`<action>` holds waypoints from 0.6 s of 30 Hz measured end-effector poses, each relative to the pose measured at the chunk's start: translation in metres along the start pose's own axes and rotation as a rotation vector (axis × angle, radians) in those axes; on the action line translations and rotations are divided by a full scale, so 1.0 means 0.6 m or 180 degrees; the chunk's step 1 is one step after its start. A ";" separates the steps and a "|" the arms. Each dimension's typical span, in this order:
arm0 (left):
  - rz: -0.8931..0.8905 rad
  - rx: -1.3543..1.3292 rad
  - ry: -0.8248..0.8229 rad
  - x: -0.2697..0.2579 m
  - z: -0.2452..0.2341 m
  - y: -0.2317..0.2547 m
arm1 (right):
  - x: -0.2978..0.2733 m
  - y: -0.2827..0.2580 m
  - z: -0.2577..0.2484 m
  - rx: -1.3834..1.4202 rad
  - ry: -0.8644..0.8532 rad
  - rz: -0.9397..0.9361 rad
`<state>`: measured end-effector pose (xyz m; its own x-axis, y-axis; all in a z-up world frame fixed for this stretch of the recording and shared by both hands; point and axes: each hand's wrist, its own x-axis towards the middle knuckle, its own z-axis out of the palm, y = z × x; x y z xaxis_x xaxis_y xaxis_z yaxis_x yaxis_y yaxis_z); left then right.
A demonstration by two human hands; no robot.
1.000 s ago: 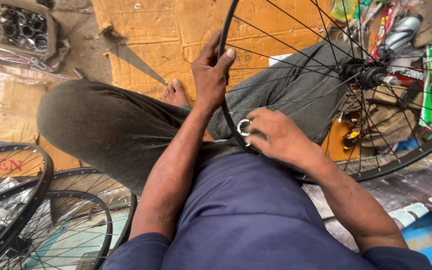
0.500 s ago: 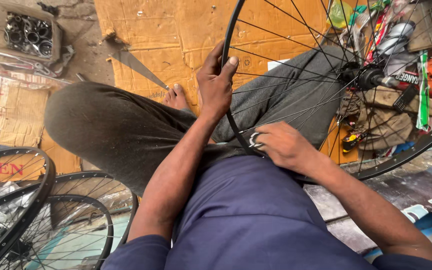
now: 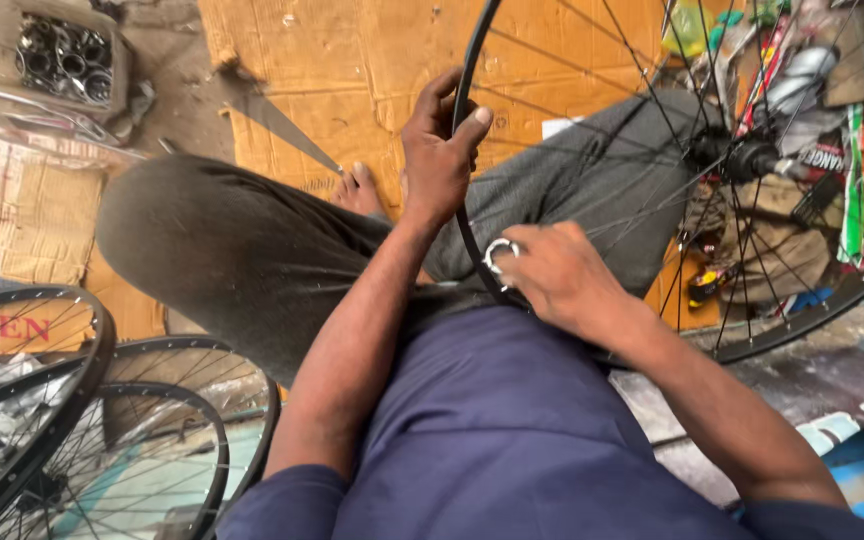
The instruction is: The person is sitting on the floor and using a spoke wrench to tighten the spokes of a bicycle wheel. They rotate the wheel and systematically adjust the tension of each spoke.
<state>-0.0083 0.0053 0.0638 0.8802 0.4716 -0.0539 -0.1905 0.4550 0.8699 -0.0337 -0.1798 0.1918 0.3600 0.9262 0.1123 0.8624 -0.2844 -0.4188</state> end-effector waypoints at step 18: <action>-0.0047 0.0343 -0.0192 0.064 0.030 -0.032 | -0.003 0.012 -0.014 -0.0464 -0.0320 -0.0171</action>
<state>0.0369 0.0009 0.0539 0.9077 0.4176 -0.0404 -0.1323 0.3764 0.9170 -0.0247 -0.1854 0.1963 0.2809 0.9590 0.0374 0.9245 -0.2599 -0.2789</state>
